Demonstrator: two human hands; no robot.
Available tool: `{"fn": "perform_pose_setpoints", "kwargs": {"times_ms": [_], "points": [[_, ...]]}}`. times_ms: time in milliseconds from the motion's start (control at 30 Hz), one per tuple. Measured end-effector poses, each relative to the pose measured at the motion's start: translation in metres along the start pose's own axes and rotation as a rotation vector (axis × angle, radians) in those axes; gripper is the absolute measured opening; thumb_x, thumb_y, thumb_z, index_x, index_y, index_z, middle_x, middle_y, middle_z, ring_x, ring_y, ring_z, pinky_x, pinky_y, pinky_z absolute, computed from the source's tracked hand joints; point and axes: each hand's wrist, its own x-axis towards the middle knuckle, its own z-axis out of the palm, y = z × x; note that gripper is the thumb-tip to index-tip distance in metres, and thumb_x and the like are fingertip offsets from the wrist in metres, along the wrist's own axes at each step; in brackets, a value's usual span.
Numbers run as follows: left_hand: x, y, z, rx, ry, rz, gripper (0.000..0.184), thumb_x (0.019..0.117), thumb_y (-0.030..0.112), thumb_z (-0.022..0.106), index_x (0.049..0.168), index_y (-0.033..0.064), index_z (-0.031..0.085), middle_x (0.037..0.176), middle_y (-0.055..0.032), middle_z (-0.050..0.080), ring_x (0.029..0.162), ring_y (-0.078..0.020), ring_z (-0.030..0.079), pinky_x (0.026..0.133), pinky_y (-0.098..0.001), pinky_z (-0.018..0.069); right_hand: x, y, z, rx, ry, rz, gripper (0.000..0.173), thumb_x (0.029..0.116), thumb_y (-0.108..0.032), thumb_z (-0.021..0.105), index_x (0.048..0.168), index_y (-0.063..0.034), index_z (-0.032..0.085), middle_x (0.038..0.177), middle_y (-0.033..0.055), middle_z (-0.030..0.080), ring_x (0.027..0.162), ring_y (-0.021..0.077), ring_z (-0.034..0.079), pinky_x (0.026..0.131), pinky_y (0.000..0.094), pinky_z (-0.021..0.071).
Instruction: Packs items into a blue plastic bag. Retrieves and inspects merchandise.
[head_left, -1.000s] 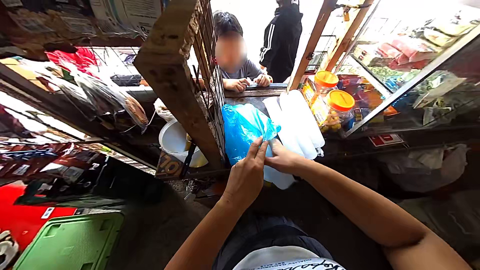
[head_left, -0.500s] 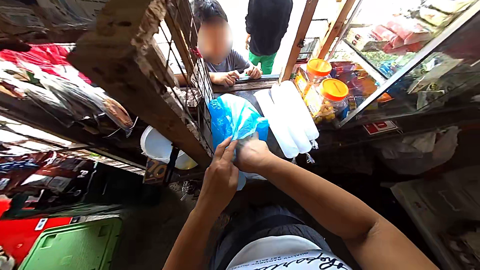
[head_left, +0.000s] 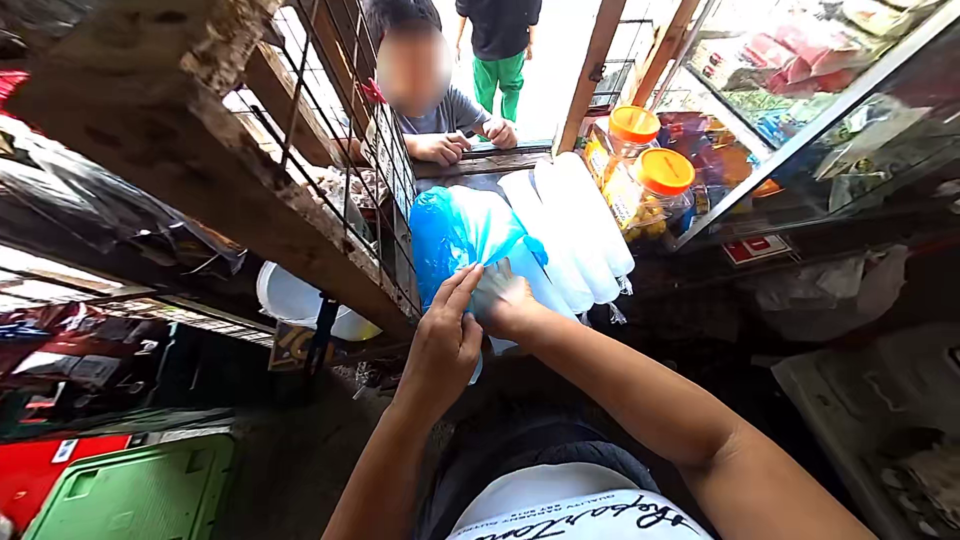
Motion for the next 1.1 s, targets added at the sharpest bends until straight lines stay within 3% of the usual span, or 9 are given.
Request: {"fn": "perform_pose_setpoints", "kwargs": {"times_ms": [100, 167, 233, 367, 467, 600, 833, 933, 1100], "points": [[-0.001, 0.000, 0.003, -0.003, 0.008, 0.042, 0.047, 0.0982, 0.007, 0.048, 0.145, 0.0069, 0.056, 0.150, -0.0120, 0.052, 0.086, -0.0103, 0.067, 0.070, -0.0268, 0.0575, -0.023, 0.030, 0.012, 0.093, 0.225, -0.201, 0.036, 0.1021, -0.018, 0.055, 0.134, -0.0043, 0.063, 0.141, 0.0169, 0.057, 0.137, 0.0379, 0.048, 0.092, 0.0545, 0.0528], [-0.007, -0.002, 0.004, 0.070, 0.028, 0.067, 0.046, 0.0978, 0.009, 0.051, 0.143, 0.0060, 0.058, 0.150, -0.0145, 0.052, 0.109, -0.0164, 0.068, 0.086, -0.0303, 0.0583, -0.044, 0.067, 0.022, 0.062, 0.553, -0.323, 0.022, 0.0946, -0.011, 0.060, 0.110, -0.0055, 0.075, 0.124, 0.0099, 0.071, 0.116, 0.0290, 0.067, 0.087, 0.0480, 0.0582], [-0.015, -0.005, 0.005, 0.201, 0.086, 0.084, 0.043, 0.0968, 0.011, 0.055, 0.139, 0.0085, 0.062, 0.148, -0.0169, 0.053, 0.097, -0.0187, 0.069, 0.077, -0.0319, 0.0592, -0.063, 0.106, 0.023, -0.027, 0.698, -0.269, 0.021, 0.0912, -0.008, 0.063, 0.108, -0.0059, 0.076, 0.116, 0.0098, 0.073, 0.109, 0.0293, 0.069, 0.086, 0.0463, 0.0589], [-0.024, 0.004, 0.009, 0.429, 0.220, 0.103, 0.042, 0.0968, 0.032, 0.056, 0.132, 0.0124, 0.069, 0.145, -0.0197, 0.056, 0.119, -0.0394, 0.059, 0.094, -0.0528, 0.0479, -0.072, 0.144, 0.039, -0.188, 0.657, -0.241, 0.034, 0.0888, -0.004, 0.062, 0.120, -0.0107, 0.074, 0.129, 0.0133, 0.068, 0.115, 0.0363, 0.066, 0.084, 0.0488, 0.0577], [-0.025, 0.012, 0.019, 0.357, 0.231, 0.213, 0.036, 0.1009, 0.034, 0.055, 0.128, 0.0165, 0.070, 0.140, -0.0164, 0.060, 0.127, -0.0346, 0.055, 0.100, -0.0471, 0.0453, -0.073, 0.149, 0.017, -0.173, 0.419, -0.267, 0.049, 0.0879, 0.011, 0.059, 0.128, -0.0152, 0.071, 0.144, 0.0123, 0.061, 0.118, 0.0396, 0.064, 0.083, 0.0555, 0.0542], [-0.025, 0.020, 0.038, 0.253, 0.174, 0.297, 0.028, 0.1013, 0.029, 0.056, 0.120, 0.0180, 0.073, 0.135, -0.0095, 0.065, 0.125, -0.0254, 0.059, 0.102, -0.0405, 0.0471, -0.060, 0.148, -0.009, -0.242, 0.055, -0.232, 0.071, 0.0844, 0.009, 0.061, 0.148, -0.0212, 0.054, 0.165, 0.0128, 0.033, 0.131, 0.0432, 0.051, 0.093, 0.0598, 0.0469], [-0.043, 0.014, 0.058, 0.450, -0.034, 0.555, 0.027, 0.1016, 0.034, 0.056, 0.118, 0.0215, 0.073, 0.131, -0.0024, 0.067, 0.122, -0.0237, 0.059, 0.105, -0.0395, 0.0437, -0.044, 0.166, 0.029, -0.507, 0.520, -0.494, 0.036, 0.0920, 0.011, 0.059, 0.114, -0.0136, 0.074, 0.147, 0.0193, 0.056, 0.119, 0.0464, 0.063, 0.090, 0.0538, 0.0560], [-0.048, 0.007, 0.083, 0.529, -0.133, 0.697, 0.026, 0.1010, 0.037, 0.061, 0.119, 0.0230, 0.072, 0.134, 0.0006, 0.065, 0.131, -0.0236, 0.055, 0.116, -0.0462, 0.0362, -0.046, 0.170, 0.032, -0.516, 0.550, -0.533, 0.034, 0.0936, 0.008, 0.058, 0.114, -0.0127, 0.074, 0.145, 0.0202, 0.058, 0.117, 0.0470, 0.064, 0.088, 0.0538, 0.0567], [-0.032, -0.007, 0.114, 0.547, 0.060, 0.736, 0.020, 0.1020, 0.012, 0.056, 0.102, 0.0194, 0.074, 0.123, -0.0003, 0.071, 0.123, -0.0226, 0.061, 0.114, -0.0481, 0.0369, -0.063, 0.171, 0.017, -0.363, 0.718, -0.575, 0.028, 0.0920, -0.002, 0.064, 0.117, -0.0128, 0.072, 0.139, 0.0205, 0.062, 0.102, 0.0397, 0.072, 0.079, 0.0492, 0.0593]]}}
